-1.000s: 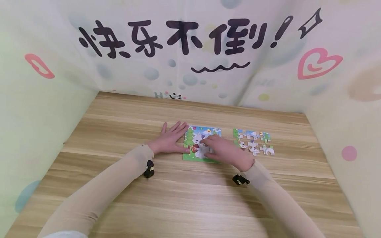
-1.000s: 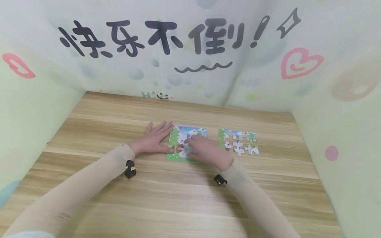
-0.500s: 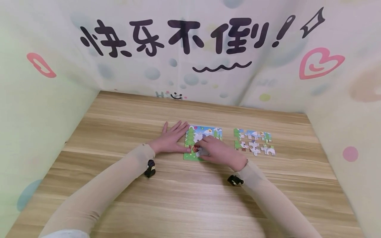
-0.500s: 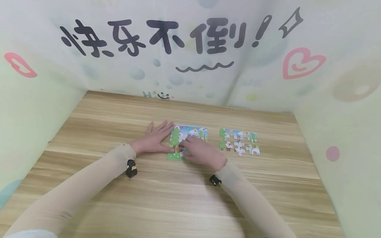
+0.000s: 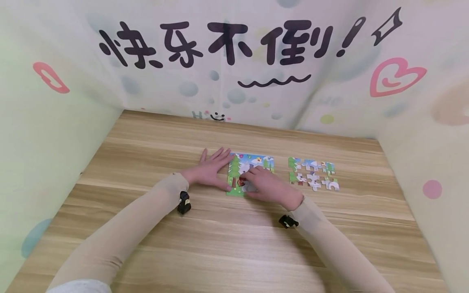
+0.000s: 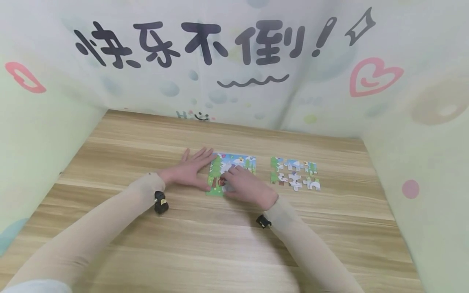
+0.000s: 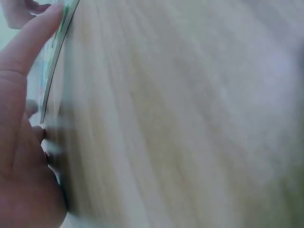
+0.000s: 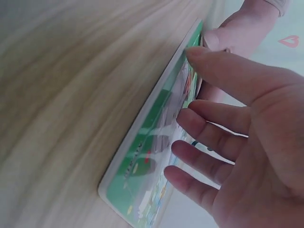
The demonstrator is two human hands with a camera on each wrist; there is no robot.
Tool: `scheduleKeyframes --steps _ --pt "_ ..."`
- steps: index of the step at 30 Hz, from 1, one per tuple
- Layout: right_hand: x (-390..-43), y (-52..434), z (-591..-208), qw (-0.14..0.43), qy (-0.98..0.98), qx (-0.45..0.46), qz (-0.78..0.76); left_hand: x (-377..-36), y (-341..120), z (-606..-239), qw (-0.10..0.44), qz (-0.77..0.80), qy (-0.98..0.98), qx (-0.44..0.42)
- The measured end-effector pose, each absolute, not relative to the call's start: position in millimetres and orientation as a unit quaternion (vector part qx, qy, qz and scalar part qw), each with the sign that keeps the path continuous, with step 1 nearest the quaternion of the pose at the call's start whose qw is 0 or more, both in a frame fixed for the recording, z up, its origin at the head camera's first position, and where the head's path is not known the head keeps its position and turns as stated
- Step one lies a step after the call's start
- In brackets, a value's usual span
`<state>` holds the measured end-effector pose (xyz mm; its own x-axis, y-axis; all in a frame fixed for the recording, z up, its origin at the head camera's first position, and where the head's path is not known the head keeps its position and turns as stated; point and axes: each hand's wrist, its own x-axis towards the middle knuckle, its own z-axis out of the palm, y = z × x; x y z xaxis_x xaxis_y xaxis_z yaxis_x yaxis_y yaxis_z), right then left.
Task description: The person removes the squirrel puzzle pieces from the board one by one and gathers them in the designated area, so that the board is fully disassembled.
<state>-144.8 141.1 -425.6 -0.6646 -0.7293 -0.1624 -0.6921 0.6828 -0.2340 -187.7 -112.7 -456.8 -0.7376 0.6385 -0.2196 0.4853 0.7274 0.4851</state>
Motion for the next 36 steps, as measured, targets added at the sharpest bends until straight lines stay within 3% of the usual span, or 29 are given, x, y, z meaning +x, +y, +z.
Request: scheduleKeyframes --steps 36 --pt "-154 112 -414 0.189 0.937 -0.289 -0.05 -188 -114 -456 0.202 0.178 0.905 0.33"
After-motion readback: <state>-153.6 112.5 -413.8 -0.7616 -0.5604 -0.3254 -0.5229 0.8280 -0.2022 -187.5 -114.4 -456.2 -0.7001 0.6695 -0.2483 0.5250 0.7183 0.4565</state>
